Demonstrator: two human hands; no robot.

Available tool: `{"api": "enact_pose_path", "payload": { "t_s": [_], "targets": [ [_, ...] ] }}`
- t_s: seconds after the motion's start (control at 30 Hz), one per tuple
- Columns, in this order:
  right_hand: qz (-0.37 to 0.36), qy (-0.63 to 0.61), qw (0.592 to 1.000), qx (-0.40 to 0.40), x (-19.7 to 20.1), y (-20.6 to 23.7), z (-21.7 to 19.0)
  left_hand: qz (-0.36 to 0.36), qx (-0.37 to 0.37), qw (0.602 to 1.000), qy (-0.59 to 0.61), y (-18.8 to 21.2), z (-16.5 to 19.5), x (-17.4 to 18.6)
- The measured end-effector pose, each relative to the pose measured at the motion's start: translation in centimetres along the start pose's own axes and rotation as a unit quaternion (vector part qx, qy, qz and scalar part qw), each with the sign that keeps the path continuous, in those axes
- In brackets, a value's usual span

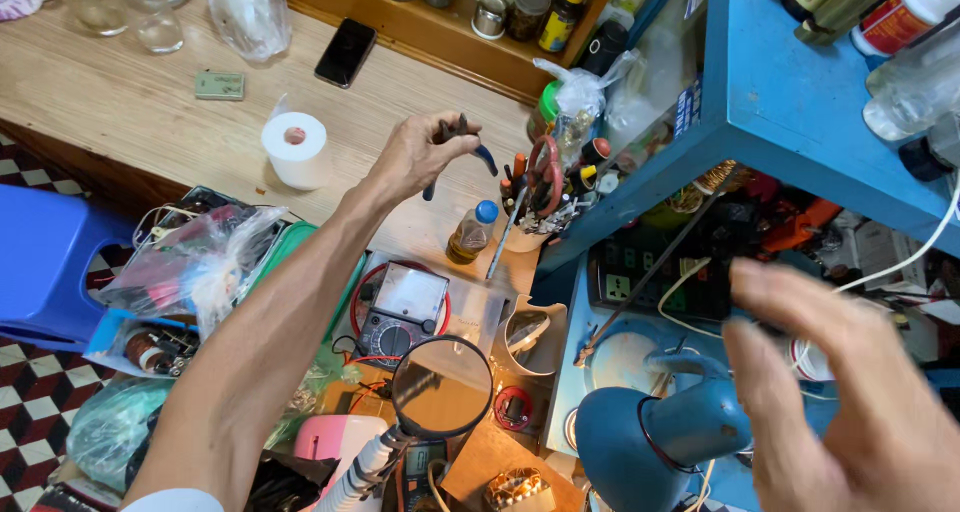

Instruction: The person works at a cluttered workbench, handling small electrical components and wires. They use pliers and a screwdriver to strip and adjust wires, then wipe a component with a tissue. The person also applies a liquid from a small bottle to a component and continues to manipulate the parts with their hands.

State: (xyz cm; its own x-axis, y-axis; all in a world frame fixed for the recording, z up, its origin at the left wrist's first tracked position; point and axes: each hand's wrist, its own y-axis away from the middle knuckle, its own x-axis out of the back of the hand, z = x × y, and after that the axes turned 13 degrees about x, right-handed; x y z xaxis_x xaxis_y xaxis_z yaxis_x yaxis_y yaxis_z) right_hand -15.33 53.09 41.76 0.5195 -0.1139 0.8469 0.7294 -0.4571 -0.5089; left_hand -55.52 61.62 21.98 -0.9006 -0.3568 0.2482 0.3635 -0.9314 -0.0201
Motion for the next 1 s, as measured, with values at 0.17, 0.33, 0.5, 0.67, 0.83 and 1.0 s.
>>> {"api": "enact_pose_path", "payload": {
  "t_s": [0.17,0.33,0.5,0.67,0.83,1.0],
  "targets": [
    [-0.107,-0.082,0.990,0.030,-7.6,11.5,5.4,-0.070,0.083,0.993,-0.038,-0.5,-1.5,-0.5],
    [-0.141,-0.187,0.969,-0.084,-17.7,12.8,-0.6,-0.127,0.060,0.990,-0.032,-0.9,-2.2,-1.0],
    [-0.036,-0.167,0.962,-0.212,-19.6,6.3,-5.0,-0.162,-0.001,0.987,-0.011,-2.1,-4.0,-4.5],
    [-0.040,-0.197,0.951,-0.233,-19.4,4.8,-4.8,-0.147,0.031,0.986,-0.074,-2.6,-5.5,-6.2],
    [-0.045,-0.170,0.965,-0.193,-20.3,6.1,-4.2,-0.140,0.079,0.975,-0.155,-3.4,-5.6,-8.0],
    [-0.035,-0.177,0.967,-0.179,-20.9,7.9,-5.1,-0.098,-0.097,0.943,-0.303,-4.1,-5.5,-10.3]
  ]
}}
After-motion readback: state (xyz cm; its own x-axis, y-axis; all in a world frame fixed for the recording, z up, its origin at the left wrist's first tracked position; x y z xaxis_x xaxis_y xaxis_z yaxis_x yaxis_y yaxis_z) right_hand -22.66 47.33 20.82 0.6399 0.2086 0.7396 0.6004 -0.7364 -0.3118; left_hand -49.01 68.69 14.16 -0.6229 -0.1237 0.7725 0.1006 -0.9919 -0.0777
